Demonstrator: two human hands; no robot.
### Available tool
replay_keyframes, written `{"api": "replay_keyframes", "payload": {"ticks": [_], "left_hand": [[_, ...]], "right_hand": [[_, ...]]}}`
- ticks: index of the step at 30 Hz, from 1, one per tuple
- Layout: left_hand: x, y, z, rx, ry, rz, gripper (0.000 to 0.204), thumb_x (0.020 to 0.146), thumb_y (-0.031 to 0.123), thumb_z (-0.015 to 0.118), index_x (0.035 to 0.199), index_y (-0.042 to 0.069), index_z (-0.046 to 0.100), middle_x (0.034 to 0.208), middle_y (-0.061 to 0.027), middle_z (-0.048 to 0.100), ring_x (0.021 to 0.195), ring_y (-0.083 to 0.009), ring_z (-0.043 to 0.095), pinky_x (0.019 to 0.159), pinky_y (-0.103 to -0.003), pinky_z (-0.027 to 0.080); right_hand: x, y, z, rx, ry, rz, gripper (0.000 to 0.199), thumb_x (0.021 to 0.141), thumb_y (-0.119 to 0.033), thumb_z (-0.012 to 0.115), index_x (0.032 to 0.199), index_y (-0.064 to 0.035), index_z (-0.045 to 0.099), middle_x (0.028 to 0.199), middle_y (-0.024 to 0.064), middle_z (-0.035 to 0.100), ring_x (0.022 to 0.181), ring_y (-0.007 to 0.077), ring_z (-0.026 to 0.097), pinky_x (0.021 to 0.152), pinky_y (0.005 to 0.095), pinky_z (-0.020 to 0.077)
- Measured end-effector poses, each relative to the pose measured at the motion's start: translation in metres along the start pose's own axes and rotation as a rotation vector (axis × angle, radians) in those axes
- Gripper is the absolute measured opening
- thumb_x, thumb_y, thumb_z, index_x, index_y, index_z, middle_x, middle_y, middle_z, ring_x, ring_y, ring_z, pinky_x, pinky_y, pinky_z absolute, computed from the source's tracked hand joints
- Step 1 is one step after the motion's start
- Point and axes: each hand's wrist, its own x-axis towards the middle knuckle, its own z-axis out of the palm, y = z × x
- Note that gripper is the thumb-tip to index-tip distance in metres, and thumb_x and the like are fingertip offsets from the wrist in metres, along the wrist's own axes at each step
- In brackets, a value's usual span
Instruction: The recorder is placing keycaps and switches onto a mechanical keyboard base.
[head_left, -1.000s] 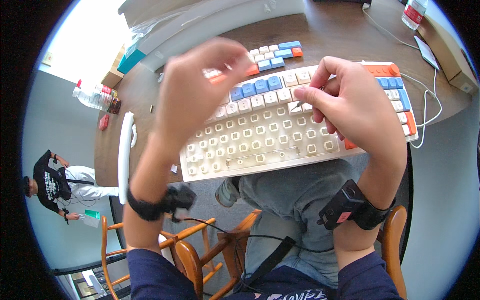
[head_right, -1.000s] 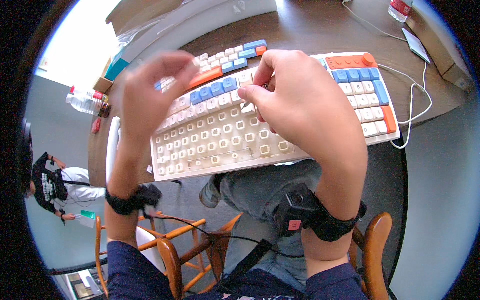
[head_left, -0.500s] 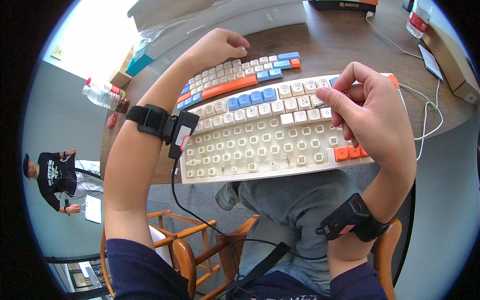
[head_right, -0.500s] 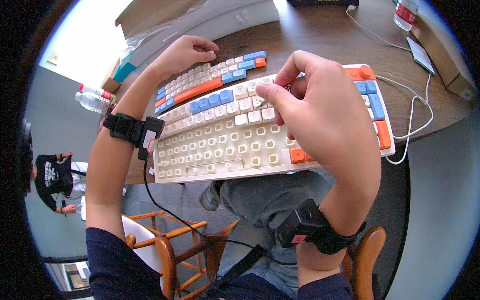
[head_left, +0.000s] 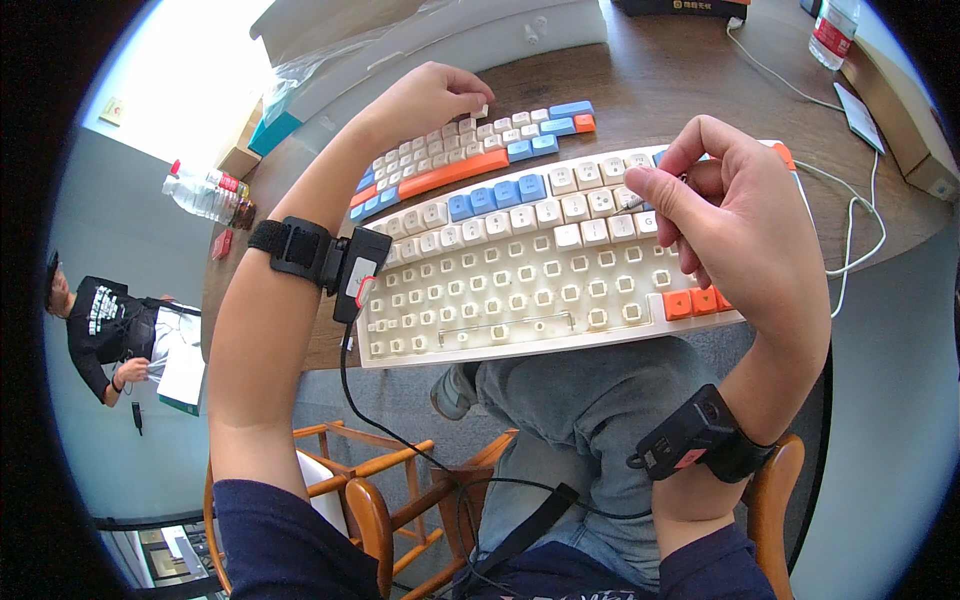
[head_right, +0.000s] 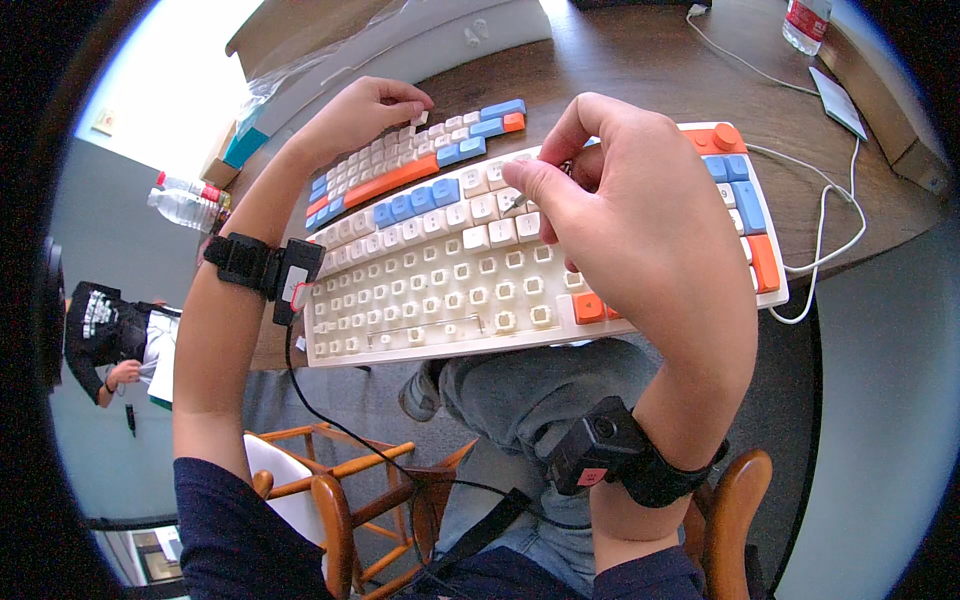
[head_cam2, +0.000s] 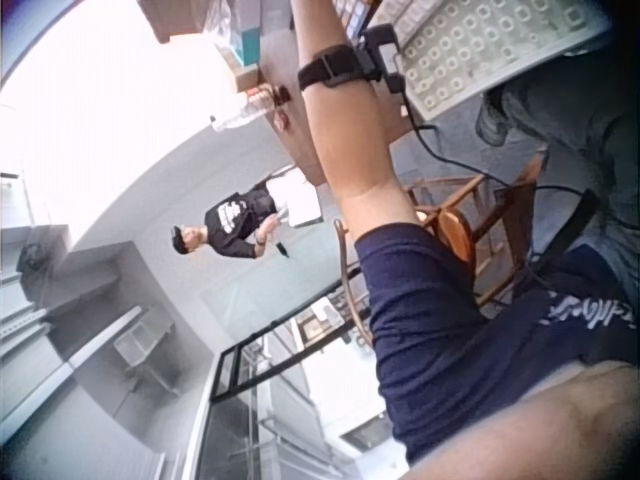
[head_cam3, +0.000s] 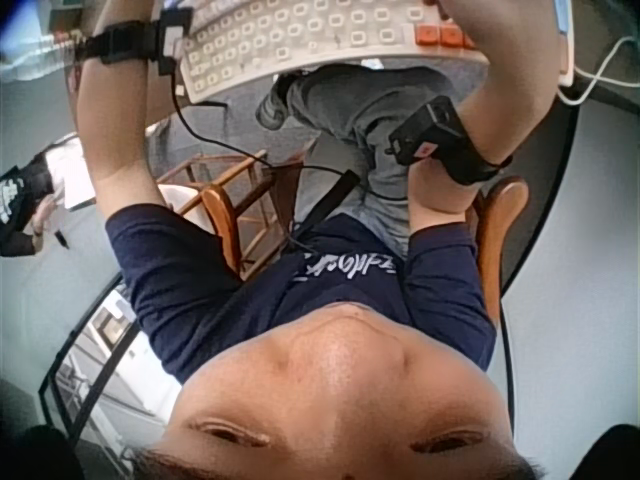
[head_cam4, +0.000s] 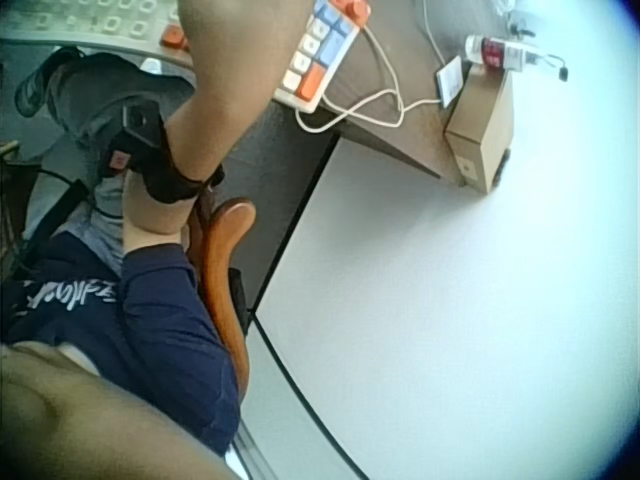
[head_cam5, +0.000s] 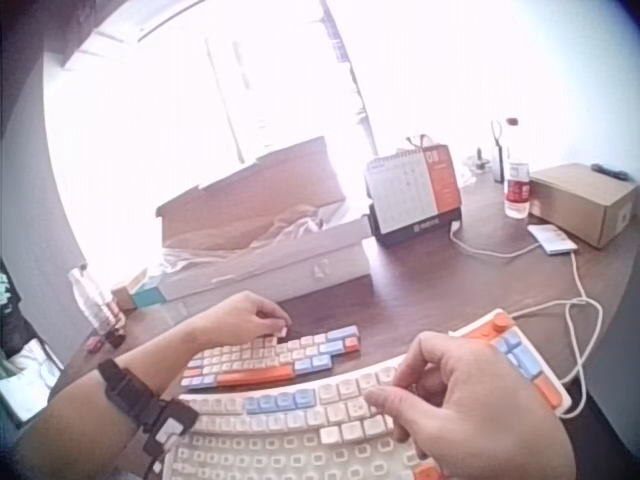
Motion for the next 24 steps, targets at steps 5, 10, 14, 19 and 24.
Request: {"api": "replay_keyframes", "payload": {"ticks": [5, 10, 14, 19, 24], "left_hand": [[0.0004, -0.0076, 0.0040, 0.030, 0.033, 0.077, 0.026, 0.089, 0.019, 0.059, 0.106, 0.002, 0.071, 0.095, -0.0109, 0.071, 0.085, -0.0189, 0.064, 0.081, -0.030, 0.049], [0.0029, -0.0062, 0.0007, 0.060, 0.007, 0.082, 0.025, 0.091, 0.017, 0.060, 0.109, 0.003, 0.069, 0.098, -0.0091, 0.070, 0.087, -0.0163, 0.064, 0.082, -0.027, 0.050], [0.0040, -0.0053, 0.0067, 0.047, 0.041, 0.074, 0.025, 0.091, 0.017, 0.060, 0.109, 0.003, 0.070, 0.098, -0.0101, 0.070, 0.087, -0.0169, 0.064, 0.082, -0.027, 0.049], [0.0009, -0.0048, 0.0057, 0.049, 0.039, 0.094, 0.025, 0.091, 0.017, 0.060, 0.109, 0.002, 0.069, 0.098, -0.0105, 0.070, 0.087, -0.0169, 0.064, 0.083, -0.027, 0.049], [-0.0013, -0.0052, 0.0042, 0.056, 0.004, 0.088, 0.025, 0.091, 0.017, 0.060, 0.109, 0.002, 0.070, 0.097, -0.0102, 0.070, 0.087, -0.0165, 0.064, 0.083, -0.027, 0.049]], "right_hand": [[0.0001, -0.0006, 0.0022, -0.003, -0.002, 0.008, 0.020, 0.089, -0.019, 0.068, 0.083, -0.0036, 0.057, 0.059, 0.0028, 0.060, 0.043, 0.0038, 0.049, 0.037, 0.0166, 0.0370], [-0.0003, -0.0024, 0.0013, -0.005, 0.012, 0.028, 0.019, 0.089, -0.019, 0.067, 0.083, -0.0036, 0.057, 0.059, 0.0025, 0.060, 0.043, 0.0036, 0.049, 0.037, 0.0167, 0.0362], [0.0000, 0.0016, 0.0017, -0.013, 0.009, -0.003, 0.019, 0.089, -0.019, 0.067, 0.083, -0.0036, 0.057, 0.059, 0.0023, 0.060, 0.043, 0.0034, 0.049, 0.037, 0.0167, 0.0363], [0.0005, 0.0026, 0.0020, -0.022, 0.016, -0.024, 0.020, 0.090, -0.018, 0.067, 0.083, -0.0033, 0.056, 0.059, 0.0020, 0.059, 0.044, 0.0034, 0.049, 0.037, 0.0166, 0.0363], [0.0000, 0.0024, 0.0016, -0.027, 0.010, -0.028, 0.020, 0.090, -0.019, 0.067, 0.083, -0.0033, 0.056, 0.059, 0.0019, 0.059, 0.043, 0.0035, 0.049, 0.037, 0.0166, 0.0362]]}}
